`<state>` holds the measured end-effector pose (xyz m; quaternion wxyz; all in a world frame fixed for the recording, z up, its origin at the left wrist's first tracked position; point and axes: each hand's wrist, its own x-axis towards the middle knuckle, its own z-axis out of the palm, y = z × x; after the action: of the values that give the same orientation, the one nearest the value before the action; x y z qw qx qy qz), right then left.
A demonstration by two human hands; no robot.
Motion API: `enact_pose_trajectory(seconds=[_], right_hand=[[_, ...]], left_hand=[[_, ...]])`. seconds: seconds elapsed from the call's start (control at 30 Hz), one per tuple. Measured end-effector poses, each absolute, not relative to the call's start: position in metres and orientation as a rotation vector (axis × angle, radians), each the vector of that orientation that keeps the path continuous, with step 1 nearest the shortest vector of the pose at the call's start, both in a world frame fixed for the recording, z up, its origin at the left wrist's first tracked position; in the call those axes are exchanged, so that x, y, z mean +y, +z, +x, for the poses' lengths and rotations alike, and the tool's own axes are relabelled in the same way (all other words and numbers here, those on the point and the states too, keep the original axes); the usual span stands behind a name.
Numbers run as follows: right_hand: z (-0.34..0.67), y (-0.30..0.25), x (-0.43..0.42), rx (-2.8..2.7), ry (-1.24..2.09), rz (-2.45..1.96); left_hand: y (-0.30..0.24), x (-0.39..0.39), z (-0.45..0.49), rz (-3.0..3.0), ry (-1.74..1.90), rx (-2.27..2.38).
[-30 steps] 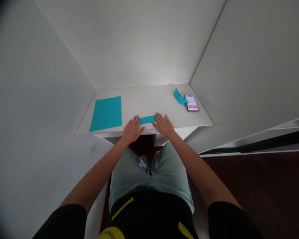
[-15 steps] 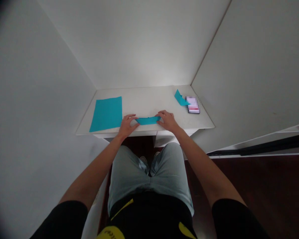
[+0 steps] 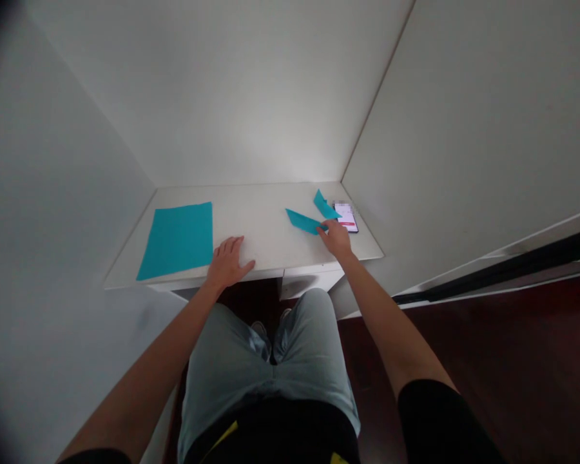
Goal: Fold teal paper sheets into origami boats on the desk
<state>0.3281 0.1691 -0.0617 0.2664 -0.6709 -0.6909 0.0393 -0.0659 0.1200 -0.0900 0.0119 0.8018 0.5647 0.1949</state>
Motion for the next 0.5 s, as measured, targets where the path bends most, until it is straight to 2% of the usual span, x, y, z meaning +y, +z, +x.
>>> enact_pose_trajectory(seconds=[0.13, 0.23, 0.3, 0.5], right_hand=[[0.323, -0.048, 0.174, -1.587, -0.112, -1.979], [0.291, -0.024, 0.158, -1.567, -0.035, -1.906], [0.258, 0.001, 0.133, -1.704, 0.217, -1.614], [0.143, 0.066, 0.006, -1.826, 1.061, -0.275]], left_hand=[[-0.088, 0.120, -0.066, 2.495, 0.587, 1.774], [-0.087, 0.120, -0.065, 2.494, 0.571, 1.784], [-0.087, 0.119, -0.064, 2.500, 0.571, 1.787], [-0.090, 0.119, -0.065, 2.511, 0.573, 1.785]])
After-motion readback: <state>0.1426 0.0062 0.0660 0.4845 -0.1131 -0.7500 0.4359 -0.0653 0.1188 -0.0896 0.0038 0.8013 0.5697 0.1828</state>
